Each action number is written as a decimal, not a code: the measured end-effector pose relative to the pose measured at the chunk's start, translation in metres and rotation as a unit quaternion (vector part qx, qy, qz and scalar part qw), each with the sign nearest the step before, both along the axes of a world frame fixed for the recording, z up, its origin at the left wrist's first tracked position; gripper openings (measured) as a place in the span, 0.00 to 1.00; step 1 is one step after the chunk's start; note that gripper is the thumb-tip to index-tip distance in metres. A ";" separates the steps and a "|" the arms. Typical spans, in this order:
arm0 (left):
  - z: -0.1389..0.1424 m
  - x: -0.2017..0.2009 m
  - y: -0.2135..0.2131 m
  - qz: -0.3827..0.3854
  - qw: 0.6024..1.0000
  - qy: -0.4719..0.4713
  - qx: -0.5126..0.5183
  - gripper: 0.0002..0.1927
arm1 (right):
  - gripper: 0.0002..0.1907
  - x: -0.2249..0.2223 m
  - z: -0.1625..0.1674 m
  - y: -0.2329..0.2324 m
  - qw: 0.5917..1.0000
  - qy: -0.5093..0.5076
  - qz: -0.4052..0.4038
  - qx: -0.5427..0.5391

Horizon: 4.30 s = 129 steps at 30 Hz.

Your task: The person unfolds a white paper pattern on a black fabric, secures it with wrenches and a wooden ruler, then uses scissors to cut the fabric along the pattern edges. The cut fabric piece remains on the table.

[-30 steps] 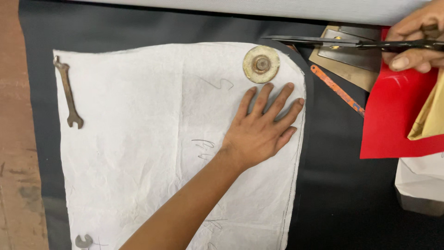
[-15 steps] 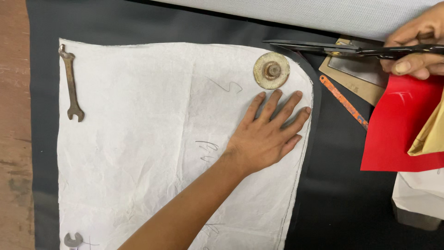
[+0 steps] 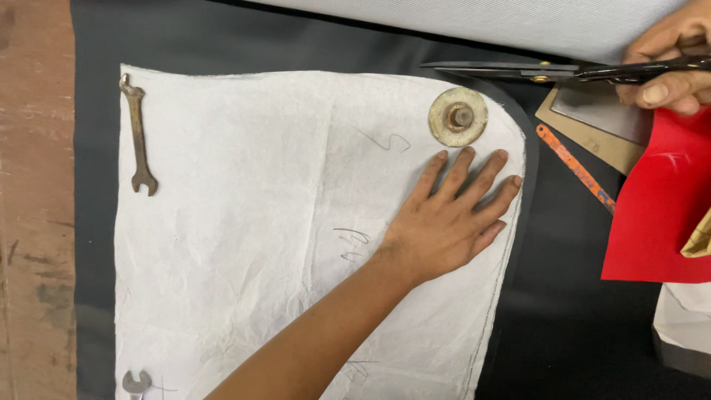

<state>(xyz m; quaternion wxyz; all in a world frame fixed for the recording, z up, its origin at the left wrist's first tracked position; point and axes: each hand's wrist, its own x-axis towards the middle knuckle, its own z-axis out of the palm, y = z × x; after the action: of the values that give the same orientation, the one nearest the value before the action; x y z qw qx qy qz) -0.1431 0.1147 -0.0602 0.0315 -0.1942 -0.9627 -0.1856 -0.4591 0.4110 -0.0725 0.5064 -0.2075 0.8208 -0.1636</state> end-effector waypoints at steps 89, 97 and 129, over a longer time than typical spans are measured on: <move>-0.002 0.003 -0.058 -0.058 0.994 0.069 -0.055 0.33 | 0.26 -0.046 -0.021 -0.179 0.974 0.026 0.218 -0.062; -0.006 0.007 -0.057 -0.028 0.996 0.081 -0.030 0.32 | 0.27 -0.035 -0.015 -0.209 0.971 0.032 0.228 -0.062; -0.013 0.009 -0.057 0.016 0.995 0.102 -0.002 0.29 | 0.17 0.027 0.009 -0.277 0.981 0.089 0.146 -0.088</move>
<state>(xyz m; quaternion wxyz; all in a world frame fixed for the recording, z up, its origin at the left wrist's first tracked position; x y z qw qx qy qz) -0.1342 0.0574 -0.0731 0.1323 -0.1970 -0.9578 -0.1622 -0.4316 0.1336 -0.0637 0.4298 -0.3830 0.8056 -0.1403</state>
